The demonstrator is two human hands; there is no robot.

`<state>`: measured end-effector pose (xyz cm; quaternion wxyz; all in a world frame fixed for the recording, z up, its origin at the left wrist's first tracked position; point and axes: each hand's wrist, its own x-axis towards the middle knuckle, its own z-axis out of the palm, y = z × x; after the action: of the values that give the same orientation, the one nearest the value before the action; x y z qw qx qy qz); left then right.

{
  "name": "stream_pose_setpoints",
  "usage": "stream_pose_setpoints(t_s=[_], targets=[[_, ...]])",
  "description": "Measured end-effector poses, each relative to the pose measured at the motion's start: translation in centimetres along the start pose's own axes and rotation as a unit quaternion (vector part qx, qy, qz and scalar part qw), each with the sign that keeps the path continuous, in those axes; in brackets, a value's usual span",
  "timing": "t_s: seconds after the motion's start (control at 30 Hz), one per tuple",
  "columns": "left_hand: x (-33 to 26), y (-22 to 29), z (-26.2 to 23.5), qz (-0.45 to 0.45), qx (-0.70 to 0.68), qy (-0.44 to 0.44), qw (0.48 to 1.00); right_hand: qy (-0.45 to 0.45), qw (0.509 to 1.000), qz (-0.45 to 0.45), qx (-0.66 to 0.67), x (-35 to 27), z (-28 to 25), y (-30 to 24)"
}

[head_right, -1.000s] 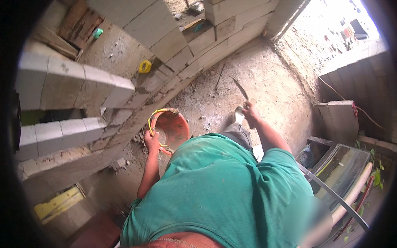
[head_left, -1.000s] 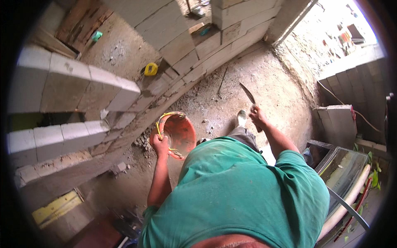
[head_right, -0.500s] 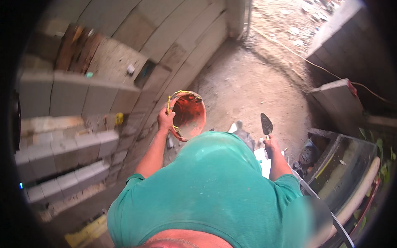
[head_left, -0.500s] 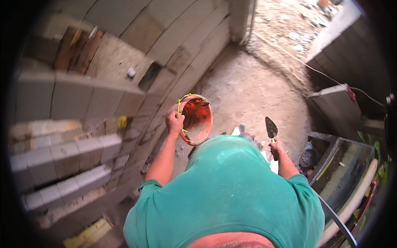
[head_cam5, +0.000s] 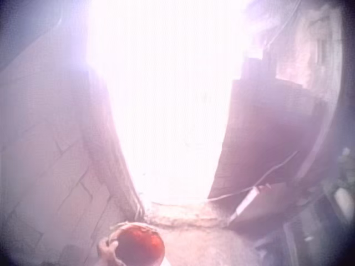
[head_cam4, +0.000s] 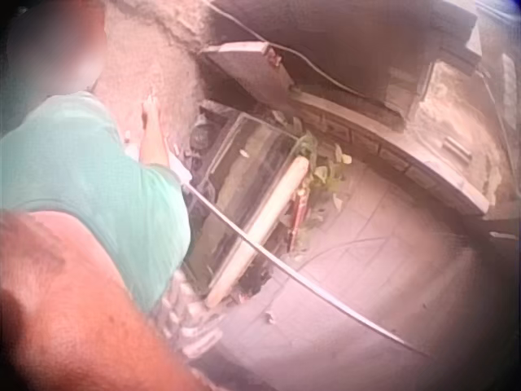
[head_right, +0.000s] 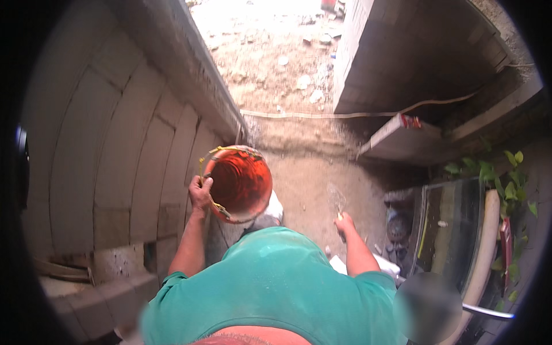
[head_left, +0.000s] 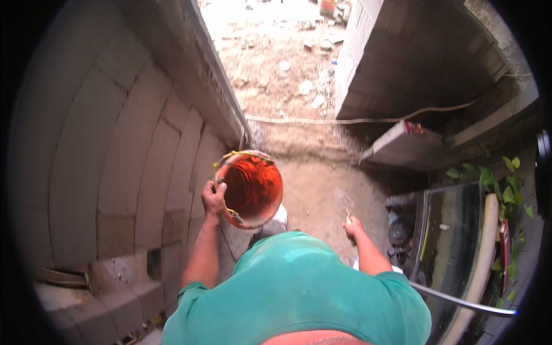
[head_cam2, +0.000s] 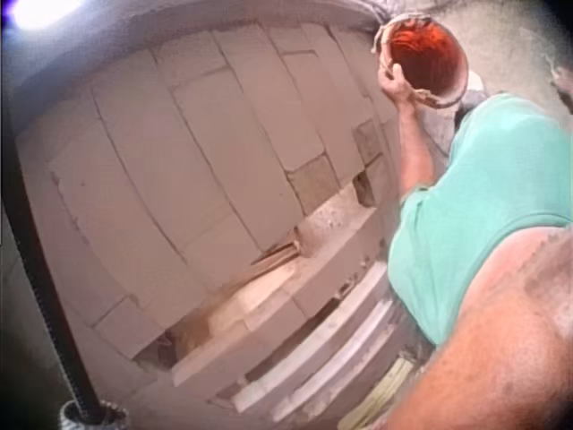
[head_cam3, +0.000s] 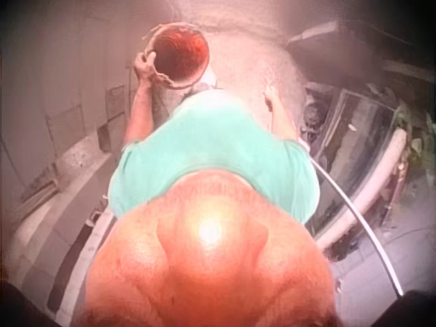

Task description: The person scoops wet cement from a bucket with a trowel and applies it to the joints between concrete blocks on a wall. They repeatedly refill the bucket from a larger pile on the ground and continue filling gaps along the blockwork.

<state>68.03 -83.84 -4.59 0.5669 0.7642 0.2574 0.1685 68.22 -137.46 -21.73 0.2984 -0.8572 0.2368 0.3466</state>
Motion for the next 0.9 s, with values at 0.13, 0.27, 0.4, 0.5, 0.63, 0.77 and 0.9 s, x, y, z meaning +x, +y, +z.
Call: stream_pose_setpoints(t_s=[0.13,0.27,0.4,0.5,0.63,0.77,0.9], targets=[[10.4,4.9,6.8,0.004,-0.070,-0.064,0.995,0.032,0.999,0.035,0.000,3.9,-1.9,-2.9],[20.3,5.8,11.8,0.053,-0.006,-0.072,0.996,0.005,0.992,0.113,0.056,3.7,-5.3,-8.7],[28.9,12.7,17.0,0.019,0.010,-0.096,0.995,0.054,0.973,0.168,0.146,4.7,-6.7,-12.0],[36.7,13.7,20.4,0.012,-0.012,-0.090,0.996,0.033,0.978,0.171,0.113,7.8,-8.1,-14.0],[47.0,14.2,24.9,0.016,-0.098,-0.080,0.992,-0.007,0.979,0.193,0.068,12.7,-11.3,-18.8],[55.2,15.3,26.4,0.021,-0.092,-0.040,0.995,-0.035,0.988,0.146,0.028,19.2,-16.7,-26.9],[63.1,18.5,26.8,0.030,-0.092,0.037,0.995,-0.046,0.999,0.026,-0.012,26.8,-23.8,-37.6]])
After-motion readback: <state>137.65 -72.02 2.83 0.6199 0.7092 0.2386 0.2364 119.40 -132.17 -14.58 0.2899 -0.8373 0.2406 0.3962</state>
